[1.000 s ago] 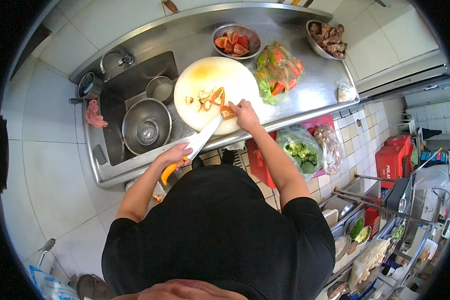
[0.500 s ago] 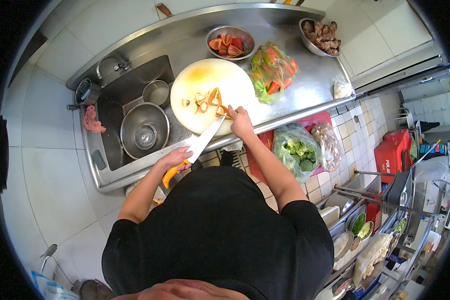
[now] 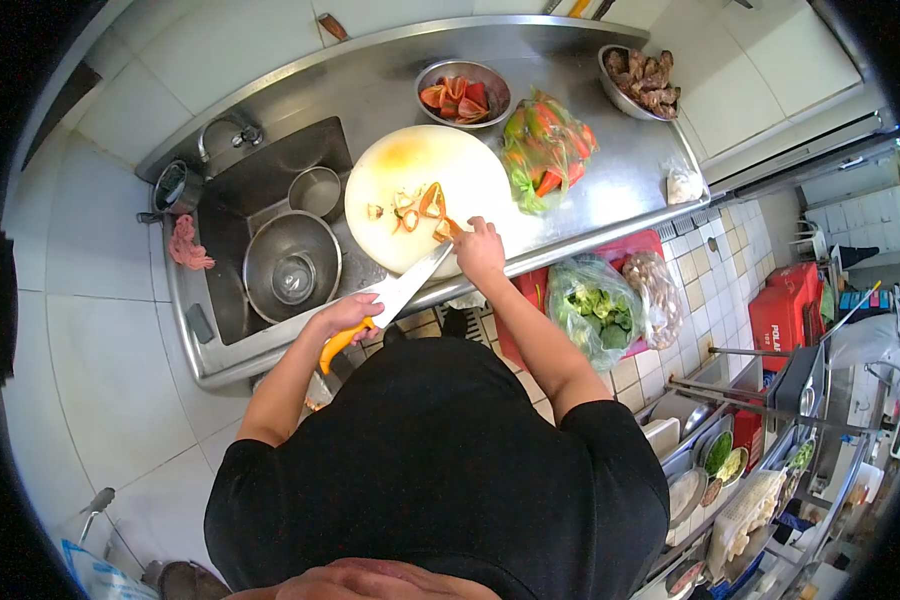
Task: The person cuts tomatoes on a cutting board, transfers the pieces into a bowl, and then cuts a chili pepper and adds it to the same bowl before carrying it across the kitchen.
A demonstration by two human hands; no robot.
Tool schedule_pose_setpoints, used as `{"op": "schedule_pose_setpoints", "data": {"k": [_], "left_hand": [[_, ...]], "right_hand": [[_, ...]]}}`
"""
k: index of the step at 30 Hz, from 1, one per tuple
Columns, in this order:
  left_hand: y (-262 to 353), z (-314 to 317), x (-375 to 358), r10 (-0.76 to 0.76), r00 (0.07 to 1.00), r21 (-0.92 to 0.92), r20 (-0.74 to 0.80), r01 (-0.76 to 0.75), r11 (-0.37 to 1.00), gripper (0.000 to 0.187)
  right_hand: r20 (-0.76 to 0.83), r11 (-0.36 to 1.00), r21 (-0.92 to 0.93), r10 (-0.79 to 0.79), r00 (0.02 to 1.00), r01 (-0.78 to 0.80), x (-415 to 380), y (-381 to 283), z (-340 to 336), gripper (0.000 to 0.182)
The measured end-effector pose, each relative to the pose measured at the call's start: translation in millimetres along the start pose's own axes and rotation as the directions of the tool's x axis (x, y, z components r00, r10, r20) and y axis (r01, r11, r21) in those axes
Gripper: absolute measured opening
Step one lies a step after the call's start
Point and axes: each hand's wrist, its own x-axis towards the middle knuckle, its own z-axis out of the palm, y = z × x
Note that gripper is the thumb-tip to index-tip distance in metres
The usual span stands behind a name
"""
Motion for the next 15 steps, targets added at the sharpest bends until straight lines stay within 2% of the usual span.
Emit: {"op": "schedule_pose_setpoints", "data": {"k": [1, 3, 5, 9, 11, 15], "left_hand": [[3.4, -1.8, -4.1, 0.005, 1.0, -0.002, -0.003, -0.005, 1.0, 0.036], [8.8, -6.7, -13.6, 0.017, 1.0, 0.124, -0.001, -0.017, 0.992, 0.032], [11.6, -12.6, -17.8, 0.019, 1.0, 0.132, -0.001, -0.018, 0.991, 0.031], [10.3, -16.2, -16.8, 0.024, 1.0, 0.117, 0.01, -0.025, 0.993, 0.03], [11.3, -15.3, -15.6, 0.023, 1.0, 0.123, 0.008, -0.024, 0.992, 0.029], [15.1, -16.4, -9.7, 0.041, 0.999, 0.128, 0.008, -0.042, 0.991, 0.031]], "right_hand": [[0.01, 0.998, 0.062, 0.017, 1.0, -0.018, 0.6, 2.4, 1.2, 0.023], [0.022, 0.992, 0.123, 0.03, 0.999, -0.033, 1.9, 6.9, 6.4, 0.02], [0.006, 0.979, 0.2, 0.038, 0.999, -0.038, 5.6, 10.7, 13.8, 0.014], [-0.001, 0.976, 0.217, -0.018, 1.0, 0.018, 9.3, 8.3, 10.0, 0.01], [-0.014, 0.969, 0.181, -0.171, 0.985, 0.17, 10.0, 8.3, 9.4, 0.007], [-0.038, 0.973, 0.119, -0.196, 0.98, 0.2, 4.9, 2.4, 10.8, 0.002]]}}
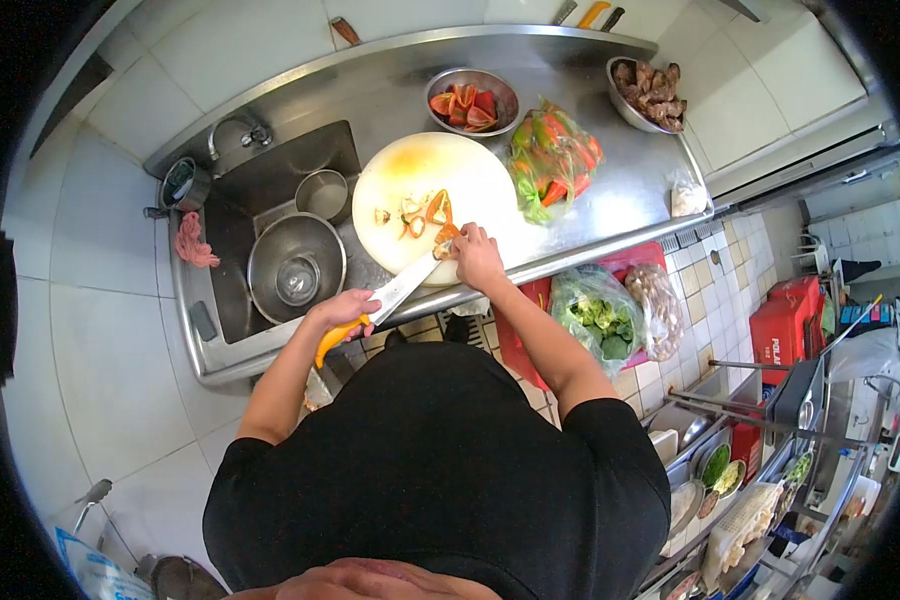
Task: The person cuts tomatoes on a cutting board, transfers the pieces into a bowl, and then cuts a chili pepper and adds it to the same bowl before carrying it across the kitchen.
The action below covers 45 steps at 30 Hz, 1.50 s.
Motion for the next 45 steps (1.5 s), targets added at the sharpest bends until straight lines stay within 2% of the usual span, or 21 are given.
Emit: {"op": "schedule_pose_setpoints", "data": {"k": [3, 5, 6, 8, 9, 11, 13, 14, 15, 16, 18, 20, 21, 22, 24, 25, 28, 34, 39, 43, 45], "left_hand": [[1.5, -0.8, 2.8, 0.01, 1.0, 0.003, -0.02, -0.01, 1.0, 0.03], [-0.1, 0.7, 6.3, 0.008, 1.0, -0.002, -0.022, -0.008, 1.0, 0.03], [-0.9, 0.1, 9.9, 0.015, 1.0, -0.008, -0.015, -0.015, 1.0, 0.03], [-1.2, -0.6, 10.7, 0.021, 1.0, -0.01, -0.009, -0.021, 1.0, 0.031], [0.3, -0.8, 9.4, 0.028, 0.998, 0.048, -0.058, -0.026, 0.999, 0.03], [10.2, -1.6, 2.6, 0.043, 0.993, 0.113, -0.106, -0.031, 0.993, 0.03], [26.8, 2.1, -23.3, 0.231, 0.905, 0.625, -0.356, 0.046, 0.779, 0.028], [31.8, 8.0, -36.7, 0.233, 0.905, 0.624, -0.357, 0.046, 0.78, 0.028], [36.6, 16.5, -51.3, 0.324, 0.832, 0.718, -0.45, 0.121, 0.686, 0.028], [45.5, 23.7, -65.4, 0.425, 0.743, 0.784, -0.518, 0.212, 0.584, 0.029], [65.4, 37.3, -76.7, 0.33, 0.75, 0.708, -0.573, 0.25, 0.661, 0.028], [68.7, 42.0, -76.1, 0.315, 0.802, 0.677, -0.508, 0.146, 0.721, 0.028], [52.6, 37.6, -59.1, 0.446, 0.795, 0.753, -0.411, 0.021, 0.658, 0.028], [54.4, 41.3, -53.8, 0.447, 0.792, 0.751, -0.416, 0.022, 0.66, 0.028], [58.4, 50.3, -39.6, 0.199, 0.912, 0.475, -0.358, -0.005, 0.88, 0.026], [47.1, 49.9, -24.3, 0.217, 0.911, 0.39, -0.351, -0.068, 0.918, 0.024], [29.7, 40.0, -3.6, 0.179, 0.927, 0.36, -0.33, -0.052, 0.931, 0.025], [40.8, 47.5, -14.0, 0.207, 0.912, 0.363, -0.353, -0.07, 0.929, 0.024], [30.1, 36.7, 8.7, 0.203, 0.916, 0.424, -0.346, -0.041, 0.905, 0.022], [34.3, 38.0, 2.6, 0.2, 0.937, 0.378, -0.285, -0.081, 0.922, 0.023], [31.5, 34.9, 10.3, 0.206, 0.933, 0.398, -0.295, -0.076, 0.914, 0.022]], "right_hand": [[-0.015, 0.995, 0.083, 0.054, 0.998, -0.053, 8.7, 2.2, 0.8, 0.004], [-0.075, 0.958, 0.278, 0.091, 0.993, -0.067, 20.8, 14.1, 7.3, 0.014], [-0.073, 0.958, 0.279, 0.093, 0.993, -0.069, 24.1, 11.0, 4.5, 0.014], [-0.06, 0.876, 0.291, 0.419, 0.906, -0.385, 35.0, -0.1, -6.4, 0.015], [0.068, 0.874, 0.245, 0.417, 0.906, -0.42, 39.4, 13.4, 3.2, 0.022], [0.049, 0.907, 0.184, 0.378, 0.925, -0.38, 41.3, 28.6, 9.1, 0.022], [0.036, 0.936, 0.119, 0.33, 0.943, -0.332, 43.0, 33.6, -0.3, 0.023], [-0.027, 0.967, -0.017, 0.253, 0.967, -0.254, 41.2, 34.3, -9.8, 0.022], [-0.077, 0.972, -0.157, 0.167, 0.983, -0.177, 39.4, 33.4, -19.6, 0.022], [-0.076, 0.972, -0.159, 0.162, 0.984, -0.173, 38.3, 35.4, -25.0, 0.022], [-0.04, 0.973, -0.23, 0.027, 0.999, -0.035, 39.5, 37.7, -31.4, 0.02], [-0.015, 0.991, -0.119, 0.058, 0.998, -0.06, 43.1, 37.3, -34.6, 0.02], [0.015, 0.996, -0.013, 0.091, 0.996, -0.091, 45.0, 36.6, -36.4, 0.02], [0.015, 0.996, -0.013, 0.085, 0.996, -0.084, 45.9, 34.4, -37.4, 0.02], [-0.073, 0.991, 0.102, 0.09, 0.993, -0.083, 46.5, 26.2, -36.6, 0.021], [-0.072, 0.992, 0.102, 0.082, 0.994, -0.075, 46.3, 22.2, -34.7, 0.021], [-0.095, 0.987, 0.131, 0.103, 0.99, -0.09, 40.2, 19.0, -29.9, 0.024], [-0.297, 0.982, 0.191, 0.065, 0.953, -0.007, 32.4, 27.4, -17.9, 0.029], [-0.221, 0.894, 0.377, 0.339, 0.914, -0.241, 33.2, 36.2, -3.8, 0.022], [-0.21, 0.862, 0.425, 0.392, 0.896, -0.277, 30.4, 49.1, 7.1, 0.018], [-0.077, 0.743, 0.545, 0.507, 0.859, -0.39, 30.4, 50.5, 10.3, 0.021]]}}
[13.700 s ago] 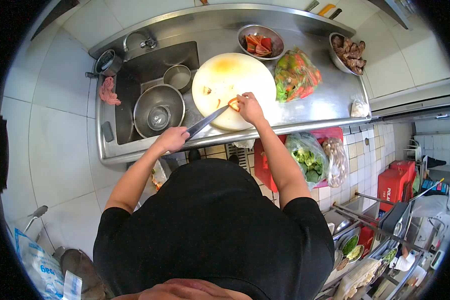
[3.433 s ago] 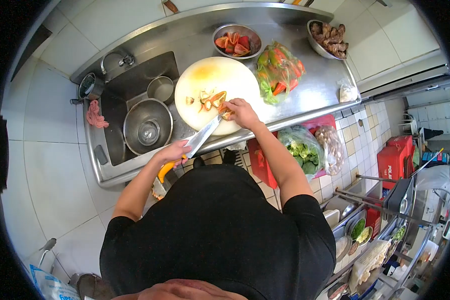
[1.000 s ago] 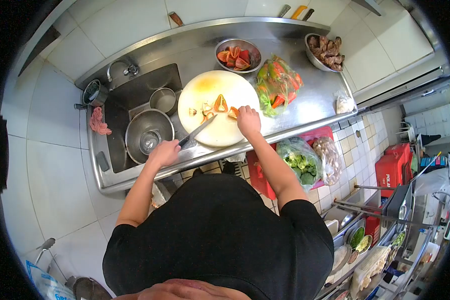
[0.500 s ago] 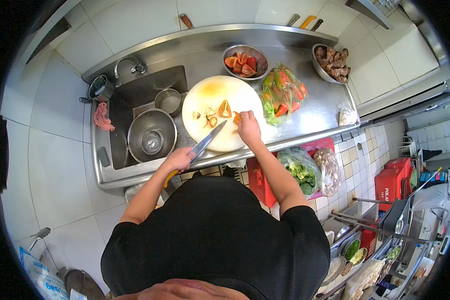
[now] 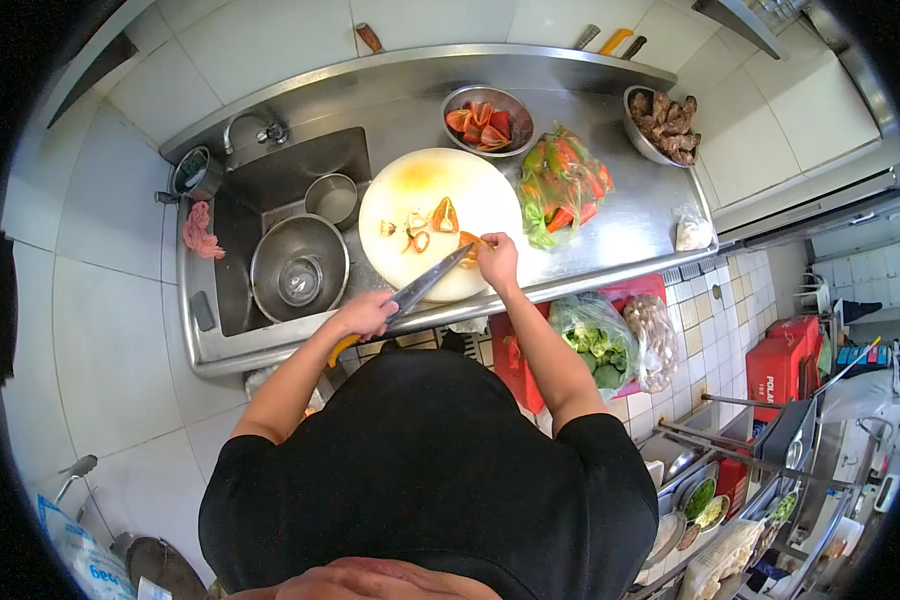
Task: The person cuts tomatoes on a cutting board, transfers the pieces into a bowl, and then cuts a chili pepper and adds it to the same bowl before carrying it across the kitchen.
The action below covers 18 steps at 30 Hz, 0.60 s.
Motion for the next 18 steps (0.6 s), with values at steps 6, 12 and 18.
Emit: {"op": "schedule_pose_setpoints", "data": {"k": [6, 12, 18], "left_hand": [[14.0, -2.5, -12.5, 0.013, 0.99, 0.089, -0.14, 0.0, 0.996, 0.024], [17.4, 28.6, -8.7, -0.043, 0.999, -0.013, -0.011, 0.043, 0.999, 0.027], [-2.9, 29.3, -4.9, -0.061, 0.997, 0.083, -0.041, 0.065, 0.994, 0.027]], "right_hand": [[-0.098, 0.972, -0.025, 0.231, 0.968, -0.235, 5.3, -5.7, -11.3, 0.032], [-0.066, 0.978, -0.109, 0.173, 0.983, -0.18, 4.0, -9.5, 7.6, 0.035], [-0.176, 0.997, 0.041, 0.065, 0.982, -0.059, 4.4, -6.4, -5.0, 0.036]]}}
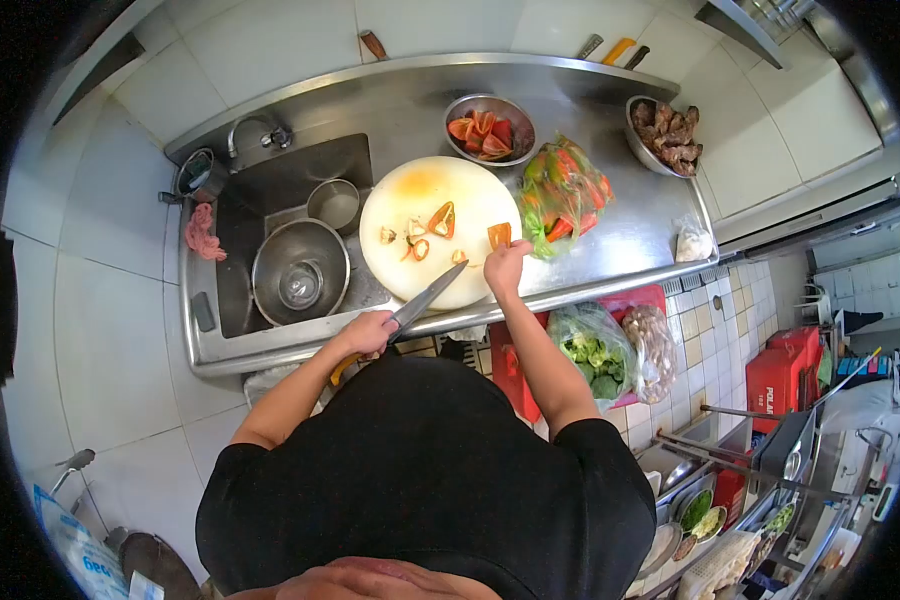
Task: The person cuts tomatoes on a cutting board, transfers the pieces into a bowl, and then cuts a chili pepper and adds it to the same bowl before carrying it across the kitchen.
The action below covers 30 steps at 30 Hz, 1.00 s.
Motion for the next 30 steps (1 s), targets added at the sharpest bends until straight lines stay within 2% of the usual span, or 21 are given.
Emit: {"op": "schedule_pose_setpoints", "data": {"k": [3, 5, 6, 7, 8, 9, 10, 11, 12, 13, 15, 17, 18, 19, 21, 22, 23, 25, 26, 29, 30], "left_hand": [[7.0, -5.4, -5.5, -0.032, 0.999, -0.049, 0.007, 0.033, 0.998, 0.028], [8.4, -7.2, -8.4, -0.041, 0.999, -0.045, -0.001, 0.041, 0.998, 0.028], [8.5, -7.9, -10.2, -0.042, 0.999, -0.044, 0.003, 0.042, 0.998, 0.028], [8.8, -9.3, -11.1, -0.011, 1.0, -0.006, -0.026, 0.011, 1.0, 0.029], [8.7, -9.7, -11.6, 0.022, 0.998, 0.032, -0.055, -0.02, 0.999, 0.029], [5.2, -6.6, -8.6, 0.022, 0.998, 0.033, -0.057, -0.02, 0.999, 0.029], [1.1, -2.4, -3.8, 0.113, 0.99, 0.081, -0.084, -0.106, 0.991, 0.03], [-3.3, 2.9, 0.7, 0.202, 0.974, 0.129, -0.107, -0.188, 0.974, 0.031], [0.0, 7.6, 3.7, 0.197, 0.974, 0.12, -0.114, -0.184, 0.976, 0.031], [7.8, 13.2, 8.2, 0.238, 0.966, 0.117, -0.096, -0.227, 0.967, 0.032], [22.6, 17.3, 16.5, 0.281, 0.956, 0.113, -0.083, -0.271, 0.956, 0.033], [34.6, 15.3, 22.8, 0.13, 0.992, 0.157, -0.002, -0.128, 0.979, 0.037], [29.2, 13.3, 27.8, 0.129, 0.992, 0.152, -0.007, -0.126, 0.98, 0.037], [18.1, 10.7, 32.8, 0.13, 0.989, 0.197, -0.064, -0.115, 0.974, 0.037], [1.7, -1.8, 30.6, 0.132, 0.985, 0.241, -0.115, -0.101, 0.965, 0.036], [1.9, -14.8, 18.2, 0.081, 0.989, 0.204, -0.122, -0.055, 0.977, 0.036], [0.0, -24.7, 6.7, 0.03, 0.992, 0.167, -0.126, -0.009, 0.986, 0.035], [-13.9, -35.7, -9.4, 0.038, 0.991, 0.16, -0.128, -0.017, 0.987, 0.035], [-22.6, -38.6, -15.1, 0.045, 0.99, 0.153, -0.136, -0.023, 0.988, 0.034], [-51.5, -38.4, -24.2, 0.14, 0.976, 0.098, -0.164, -0.125, 0.987, 0.029], [-41.0, -42.3, -34.3, 0.043, 0.995, -0.083, -0.096, -0.051, 0.995, 0.032]], "right_hand": [[0.01, 0.995, 0.018, -0.102, 0.995, 0.102, 36.5, 0.9, 2.3, 0.042], [0.091, 0.985, 0.167, -0.049, 0.995, 0.033, 100.9, -12.8, 5.7, 0.043], [-0.117, 0.981, 0.064, -0.177, 0.977, 0.185, 125.5, -35.6, 8.2, 0.042], [-0.3, 0.948, -0.07, -0.316, 0.9, 0.31, 137.6, -61.8, 2.7, 0.041], [-0.299, 0.949, -0.072, -0.315, 0.901, 0.308, 134.2, -78.8, -8.3, 0.041], [-0.178, 0.908, -0.171, -0.411, 0.894, 0.383, 131.5, -97.7, -17.6, 0.041], [-0.046, 0.847, -0.255, -0.493, 0.869, 0.466, 132.4, -107.8, -18.0, 0.043], [0.212, 0.863, -0.221, -0.413, 0.886, 0.455, 131.6, -102.3, -8.6, 0.045], [0.421, 0.85, -0.203, -0.373, 0.827, 0.487, 124.3, -96.6, 0.7, 0.049], [0.611, 0.84, -0.179, -0.314, 0.727, 0.513, 112.2, -88.8, 11.4, 0.053], [0.608, 0.752, -0.121, -0.46, 0.647, 0.648, 91.2, -66.4, 39.4, 0.055], [0.719, 0.773, -0.162, -0.333, 0.61, 0.613, 84.5, -58.8, 54.7, 0.057], [0.706, 0.72, -0.249, -0.323, 0.631, 0.648, 74.7, -63.9, 52.7, 0.051], [0.709, 0.718, -0.247, -0.323, 0.626, 0.651, 78.8, -58.1, 57.7, 0.051], [0.71, 0.804, -0.272, -0.203, 0.674, 0.528, 86.2, -43.4, 63.6, 0.04], [0.679, 0.859, -0.198, -0.227, 0.698, 0.472, 87.2, -36.4, 58.2, 0.026], [0.68, 0.86, -0.201, -0.221, 0.699, 0.468, 90.4, -29.7, 51.0, 0.026], [0.574, 0.876, -0.212, -0.247, 0.781, 0.433, 98.4, -20.7, 33.0, 0.017], [0.574, 0.877, -0.216, -0.242, 0.782, 0.43, 102.0, -18.6, 21.5, 0.017], [0.619, 0.883, -0.213, -0.209, 0.757, 0.418, 95.3, -37.9, -10.2, 0.014], [0.707, 0.879, -0.147, -0.228, 0.67, 0.454, 87.3, -38.8, -15.0, 0.012]]}}
